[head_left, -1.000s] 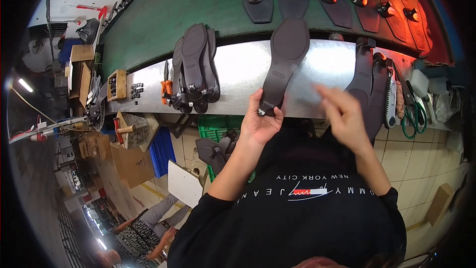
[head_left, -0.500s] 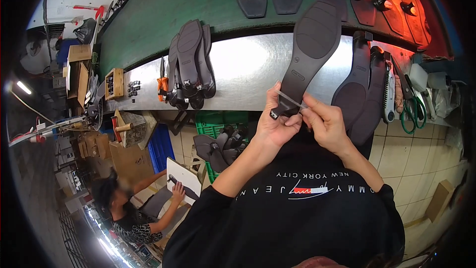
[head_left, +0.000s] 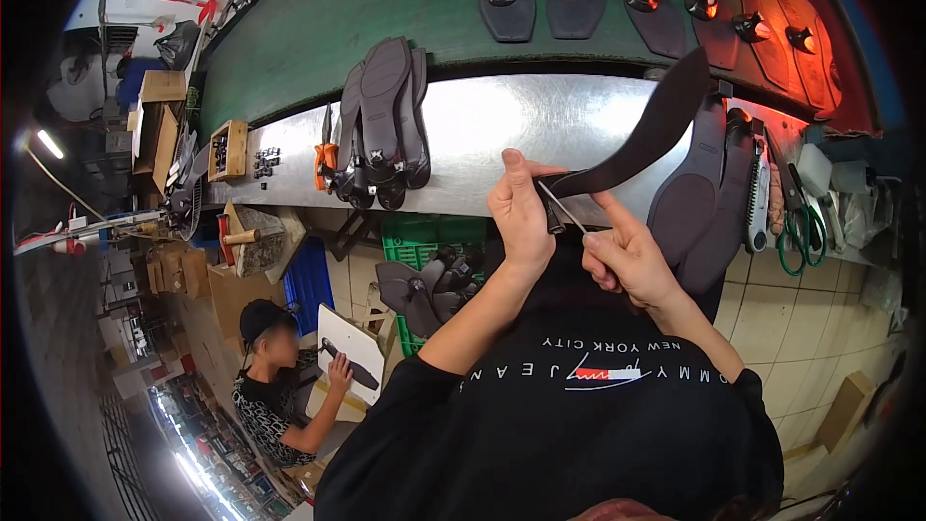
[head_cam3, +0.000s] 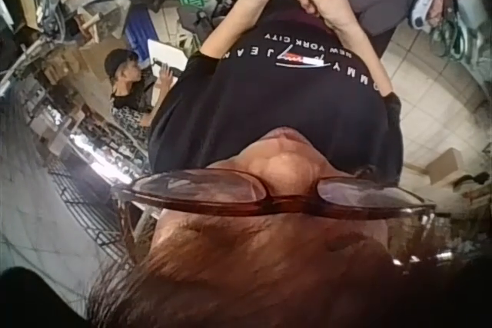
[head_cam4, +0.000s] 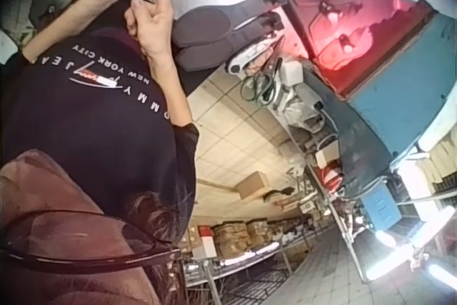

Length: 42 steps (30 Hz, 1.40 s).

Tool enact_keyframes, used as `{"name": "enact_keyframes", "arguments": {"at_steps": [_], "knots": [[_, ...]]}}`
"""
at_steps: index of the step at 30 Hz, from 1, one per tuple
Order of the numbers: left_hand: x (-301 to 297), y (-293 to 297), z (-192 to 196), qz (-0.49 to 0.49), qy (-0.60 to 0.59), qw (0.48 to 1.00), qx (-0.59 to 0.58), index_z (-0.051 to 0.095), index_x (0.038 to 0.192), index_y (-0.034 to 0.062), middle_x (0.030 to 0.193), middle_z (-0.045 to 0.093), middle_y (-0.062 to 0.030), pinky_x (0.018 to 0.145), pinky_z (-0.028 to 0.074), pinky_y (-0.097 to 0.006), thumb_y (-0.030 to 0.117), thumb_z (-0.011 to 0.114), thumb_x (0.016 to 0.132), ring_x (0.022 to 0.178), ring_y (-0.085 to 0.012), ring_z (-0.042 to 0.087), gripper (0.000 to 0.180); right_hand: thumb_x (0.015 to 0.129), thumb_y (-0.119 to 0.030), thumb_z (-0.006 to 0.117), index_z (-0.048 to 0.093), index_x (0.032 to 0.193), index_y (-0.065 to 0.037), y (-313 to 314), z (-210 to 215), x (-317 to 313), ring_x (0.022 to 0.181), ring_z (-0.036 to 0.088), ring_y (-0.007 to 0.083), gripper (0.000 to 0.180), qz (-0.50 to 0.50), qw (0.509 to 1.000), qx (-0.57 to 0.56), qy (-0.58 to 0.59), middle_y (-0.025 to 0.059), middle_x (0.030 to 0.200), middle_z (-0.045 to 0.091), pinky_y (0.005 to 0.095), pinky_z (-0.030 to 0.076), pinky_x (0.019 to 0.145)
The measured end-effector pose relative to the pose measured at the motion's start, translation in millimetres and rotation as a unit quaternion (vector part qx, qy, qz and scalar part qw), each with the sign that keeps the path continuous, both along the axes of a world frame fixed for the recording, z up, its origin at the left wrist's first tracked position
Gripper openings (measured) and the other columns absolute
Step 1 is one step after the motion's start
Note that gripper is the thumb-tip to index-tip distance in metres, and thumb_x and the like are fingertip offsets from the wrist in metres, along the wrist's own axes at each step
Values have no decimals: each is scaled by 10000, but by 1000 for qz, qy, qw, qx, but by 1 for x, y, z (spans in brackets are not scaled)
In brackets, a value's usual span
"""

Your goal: Manually assemble and secure the heel components to the shoe soles using tools.

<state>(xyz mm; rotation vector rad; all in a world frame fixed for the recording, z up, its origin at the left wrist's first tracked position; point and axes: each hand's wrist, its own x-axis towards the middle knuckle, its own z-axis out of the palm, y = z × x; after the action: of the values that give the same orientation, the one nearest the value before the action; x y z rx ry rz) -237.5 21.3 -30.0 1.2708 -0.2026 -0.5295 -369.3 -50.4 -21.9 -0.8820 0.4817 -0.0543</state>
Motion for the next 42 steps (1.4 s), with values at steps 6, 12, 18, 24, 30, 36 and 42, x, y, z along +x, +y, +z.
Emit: {"name": "enact_keyframes", "arguments": {"at_steps": [6,12,18,24,30,36,42], "knots": [[6,3,9,-27,-32,999,18,618,664,-8,635,633,-74,548,441,-232,529,383,986,563,-98,557,669,990,-208,485,483,1269,-7,-14,-2,-2,419,364,57,344,-40,988,147,-37,-7,581,424,193,281,357],[10,3,7,-4,43,999,-4,596,633,12,575,583,-51,521,432,-230,588,288,982,515,-111,541,740,975,-128,483,607,1108,3,-10,19,-4,455,490,85,225,-27,988,-149,43,8,608,539,197,380,424],[9,5,18,-54,94,994,33,568,653,20,589,581,-58,517,428,-220,721,186,915,504,-115,522,840,843,5,615,633,936,20,-2,3,6,586,617,260,96,-97,827,-551,-62,127,709,628,325,472,532],[15,7,12,-96,93,991,-10,544,645,43,567,551,-47,503,413,-217,774,150,874,518,-109,508,862,830,-11,641,616,898,9,-1,11,4,613,615,308,75,-49,821,-558,-107,138,717,617,353,478,547],[32,4,6,-146,253,953,-83,550,675,85,600,563,-37,502,437,-232,758,330,864,510,-124,515,733,745,29,651,618,880,-15,13,7,7,628,618,300,145,-87,805,-561,-171,123,713,611,372,488,560],[10,-4,5,-128,477,853,-169,624,830,122,696,635,-66,621,513,-360,804,517,716,622,-230,617,700,861,-45,617,609,868,-22,-3,7,9,614,600,319,26,-107,812,-573,-36,143,716,597,373,459,534],[5,-11,11,-113,362,919,-105,606,820,90,729,596,-43,658,493,-352,795,452,768,701,-245,596,724,883,-77,600,573,854,-19,4,5,8,590,589,346,70,-85,835,-544,1,158,672,574,393,446,516]]}}
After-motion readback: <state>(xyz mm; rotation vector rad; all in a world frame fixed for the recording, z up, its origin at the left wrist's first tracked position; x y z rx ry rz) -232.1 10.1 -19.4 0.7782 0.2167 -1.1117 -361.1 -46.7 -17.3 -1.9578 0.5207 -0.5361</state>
